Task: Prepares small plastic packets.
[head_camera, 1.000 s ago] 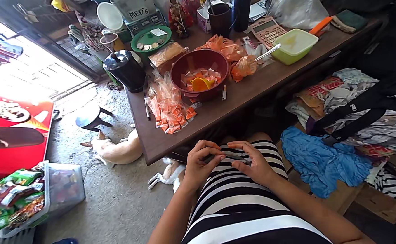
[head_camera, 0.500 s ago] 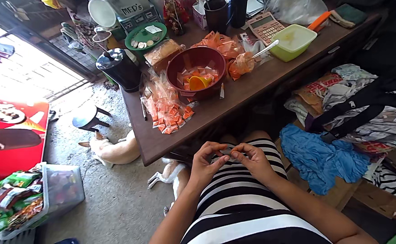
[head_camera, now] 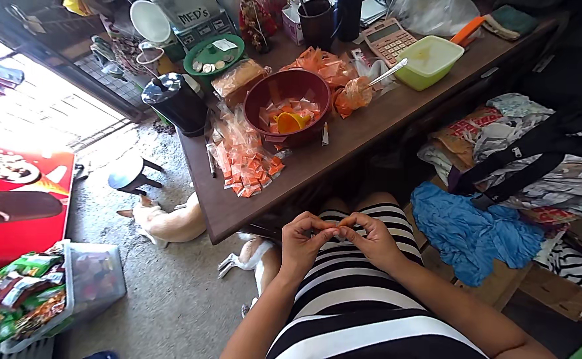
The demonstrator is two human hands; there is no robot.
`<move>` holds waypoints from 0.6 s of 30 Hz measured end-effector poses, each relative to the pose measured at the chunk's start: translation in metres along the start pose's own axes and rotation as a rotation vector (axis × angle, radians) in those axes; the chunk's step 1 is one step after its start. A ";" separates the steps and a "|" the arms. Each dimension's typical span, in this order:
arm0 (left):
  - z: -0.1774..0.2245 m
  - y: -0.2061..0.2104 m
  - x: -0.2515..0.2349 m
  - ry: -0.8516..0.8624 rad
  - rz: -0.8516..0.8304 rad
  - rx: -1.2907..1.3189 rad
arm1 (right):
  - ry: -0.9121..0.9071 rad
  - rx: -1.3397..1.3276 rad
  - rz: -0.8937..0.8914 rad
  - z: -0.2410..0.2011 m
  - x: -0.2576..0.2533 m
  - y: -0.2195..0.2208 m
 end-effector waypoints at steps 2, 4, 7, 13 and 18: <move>-0.001 0.000 0.001 -0.005 0.017 0.006 | -0.017 0.024 -0.003 -0.001 0.000 0.000; -0.001 0.001 0.002 -0.006 0.012 0.022 | -0.030 0.053 -0.009 -0.002 0.000 0.000; 0.000 0.001 0.001 0.049 -0.060 0.005 | -0.048 0.076 -0.005 -0.002 0.001 0.000; -0.002 0.001 0.001 0.078 -0.101 -0.016 | -0.061 0.100 -0.010 -0.001 0.002 -0.002; 0.000 -0.004 0.000 0.046 -0.039 -0.048 | -0.084 0.136 -0.021 -0.002 0.003 -0.001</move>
Point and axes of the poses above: each hand's wrist, its own x-axis away from the middle knuckle, its own y-axis out of the palm, z = x × y, the point moved 1 cm from there along -x, towards the middle knuckle, and after that the axes turned 15 degrees about z, right-handed, at the moved point
